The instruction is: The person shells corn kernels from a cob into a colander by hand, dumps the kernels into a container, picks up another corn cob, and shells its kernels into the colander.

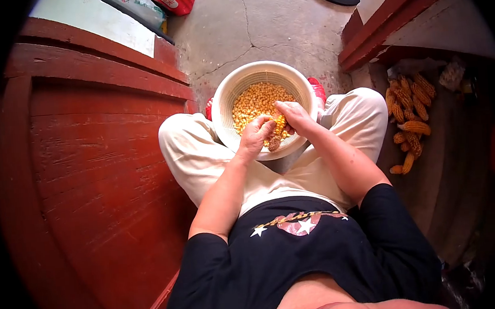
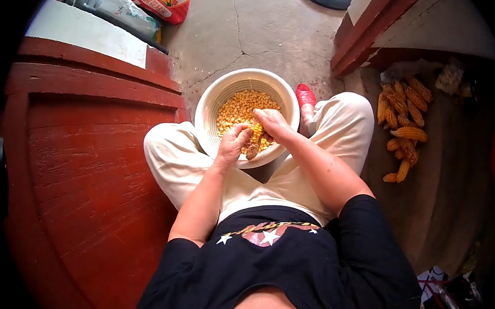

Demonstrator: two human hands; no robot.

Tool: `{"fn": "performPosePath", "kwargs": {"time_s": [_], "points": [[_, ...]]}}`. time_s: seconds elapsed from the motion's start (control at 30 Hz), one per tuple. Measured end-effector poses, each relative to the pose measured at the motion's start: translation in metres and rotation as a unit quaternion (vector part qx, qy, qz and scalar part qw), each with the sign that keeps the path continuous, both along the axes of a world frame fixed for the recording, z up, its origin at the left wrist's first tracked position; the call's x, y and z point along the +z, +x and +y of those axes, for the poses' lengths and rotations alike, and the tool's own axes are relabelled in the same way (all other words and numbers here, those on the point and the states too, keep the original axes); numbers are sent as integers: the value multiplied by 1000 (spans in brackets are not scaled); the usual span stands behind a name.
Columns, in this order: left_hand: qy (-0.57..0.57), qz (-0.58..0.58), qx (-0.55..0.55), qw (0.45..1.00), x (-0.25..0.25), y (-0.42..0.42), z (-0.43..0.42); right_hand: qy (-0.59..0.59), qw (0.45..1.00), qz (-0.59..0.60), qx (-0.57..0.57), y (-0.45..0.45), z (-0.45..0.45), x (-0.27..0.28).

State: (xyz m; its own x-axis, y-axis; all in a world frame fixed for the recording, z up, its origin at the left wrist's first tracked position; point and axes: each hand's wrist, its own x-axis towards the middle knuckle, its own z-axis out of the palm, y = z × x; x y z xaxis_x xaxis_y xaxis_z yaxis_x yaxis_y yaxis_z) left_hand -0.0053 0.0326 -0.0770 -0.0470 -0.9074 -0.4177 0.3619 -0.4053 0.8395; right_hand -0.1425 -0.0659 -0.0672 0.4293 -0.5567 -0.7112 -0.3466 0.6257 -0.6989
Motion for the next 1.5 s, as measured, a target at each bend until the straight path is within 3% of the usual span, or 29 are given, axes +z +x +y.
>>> {"fn": "performPosePath", "kwargs": {"time_s": [0.1,0.17,0.27,0.33,0.43,0.57,0.63,0.73,0.8,0.83,0.93,1.1,1.2,1.27,1.4,1.47,1.5], "points": [[6,35,21,999,3,-1,-2,-2,1000,-2,-2,0,2,-2],[42,-112,-18,993,9,-2,-4,-34,999,8,39,3,6,2],[9,-179,-16,984,8,-5,-6,-109,993,8,49,5,11,-10],[-10,-135,3,991,-7,-12,-4,-143,987,28,62,4,13,-13],[-45,-347,45,936,-20,-18,-3,-273,958,62,58,8,18,-27],[-48,-282,42,957,-26,-12,-6,-323,941,63,81,2,14,-28],[-54,-249,44,966,-25,-11,-7,-103,993,24,47,4,10,-3],[-68,-181,47,980,-17,-4,-7,-76,997,-8,12,7,12,-10],[87,12,27,996,14,-1,-9,-38,999,4,11,3,8,-11],[66,-41,-32,996,4,5,-7,-16,1000,-1,10,1,7,-12],[-15,-142,-63,988,8,0,-6,26,999,-19,2,-1,6,-16],[-29,-116,-52,991,-9,-3,-4,-2,1000,9,-22,2,8,-13],[-41,-180,-41,982,-21,-10,-1,-9,1000,7,-12,1,9,-13],[-69,-290,16,954,-20,-13,1,2,1000,6,-20,2,10,-11],[-65,-206,37,976,-23,-4,0,37,999,9,-28,5,10,-16],[93,8,-33,995,-1,8,-2,33,999,-3,-23,3,12,-15],[21,-17,-41,999,-2,8,-3,30,999,-16,-16,3,13,-14]]}}
